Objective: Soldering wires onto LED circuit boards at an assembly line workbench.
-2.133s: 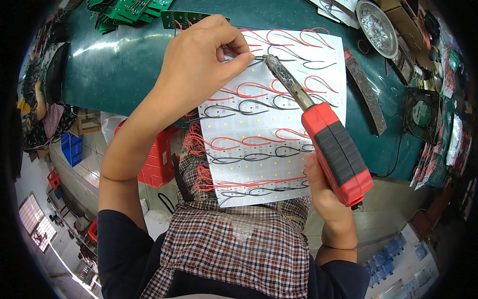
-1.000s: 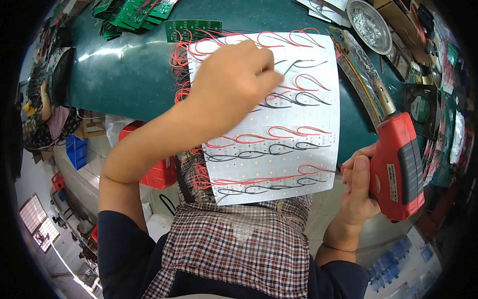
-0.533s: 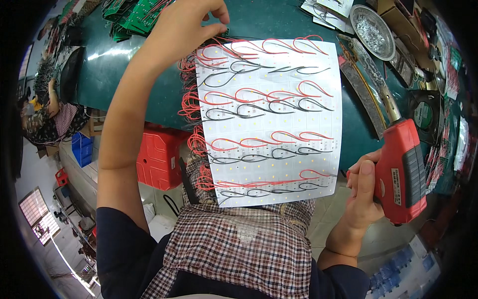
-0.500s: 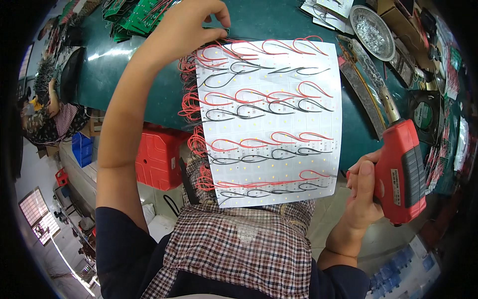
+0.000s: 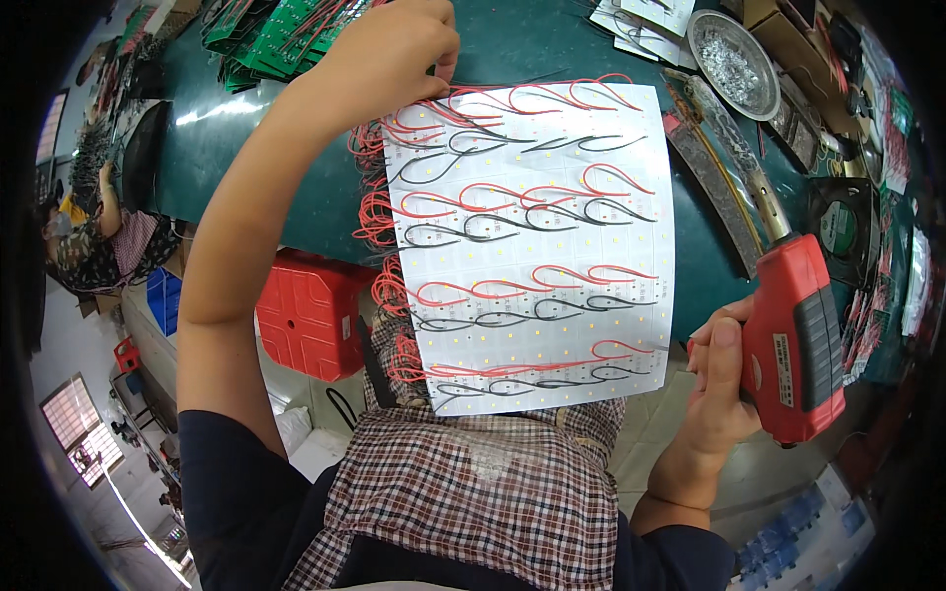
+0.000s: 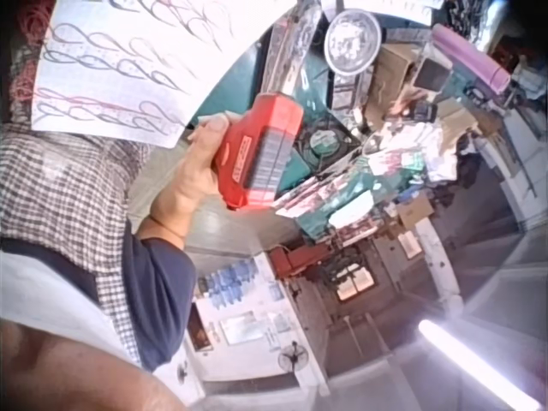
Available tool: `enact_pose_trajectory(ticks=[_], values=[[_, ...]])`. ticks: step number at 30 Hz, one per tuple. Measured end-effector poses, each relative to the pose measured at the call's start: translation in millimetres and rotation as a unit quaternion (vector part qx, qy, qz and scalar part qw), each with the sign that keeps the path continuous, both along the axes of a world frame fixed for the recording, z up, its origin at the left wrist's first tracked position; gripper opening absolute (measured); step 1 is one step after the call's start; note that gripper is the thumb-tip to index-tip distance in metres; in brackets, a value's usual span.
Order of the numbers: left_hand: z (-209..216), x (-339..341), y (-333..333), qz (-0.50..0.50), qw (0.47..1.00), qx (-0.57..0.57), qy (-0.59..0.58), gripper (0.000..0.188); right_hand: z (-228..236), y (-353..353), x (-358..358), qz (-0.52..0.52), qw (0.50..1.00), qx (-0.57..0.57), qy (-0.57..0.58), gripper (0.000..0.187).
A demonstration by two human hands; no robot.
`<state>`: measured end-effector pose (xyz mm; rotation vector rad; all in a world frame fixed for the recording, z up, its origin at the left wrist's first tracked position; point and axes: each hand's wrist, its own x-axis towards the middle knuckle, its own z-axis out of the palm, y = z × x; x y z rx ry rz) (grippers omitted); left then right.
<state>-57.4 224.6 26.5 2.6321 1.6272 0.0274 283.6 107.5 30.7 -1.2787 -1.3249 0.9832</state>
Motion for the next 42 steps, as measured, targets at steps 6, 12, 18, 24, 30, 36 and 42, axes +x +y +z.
enact_pose_trajectory(ticks=[6, 12, 18, 24, 30, 36, 42], values=[[-6, -14, 6, 0.004, 0.997, 0.014, -0.073, 0.013, -1, 0, 3, -0.005, 1.0, 0.006, -0.009, 0.027], [-3, -6, 5, 0.078, 0.974, 0.101, -0.185, 0.016, 0, 0, 3, -0.003, 1.0, -0.008, 0.008, 0.02], [-10, 11, 3, 0.097, 0.949, 0.125, -0.272, 0.011, -11, 0, 14, 0.028, 0.999, 0.027, -0.004, 0.022], [-23, 28, 4, 0.053, 0.917, 0.149, -0.365, 0.008, -12, 1, 10, 0.016, 0.999, 0.032, 0.003, 0.018], [-1, 32, 5, 0.172, 0.907, 0.024, -0.384, 0.01, -13, 2, 9, 0.007, 0.999, 0.035, 0.013, 0.017], [13, 22, 4, 0.177, 0.96, -0.044, -0.213, 0.016, -14, 2, 11, 0.017, 1.0, 0.019, 0.014, 0.018], [-10, 12, 8, 0.108, 0.975, -0.011, -0.193, 0.018, -17, 2, 9, 0.004, 1.0, 0.023, 0.02, 0.021]])
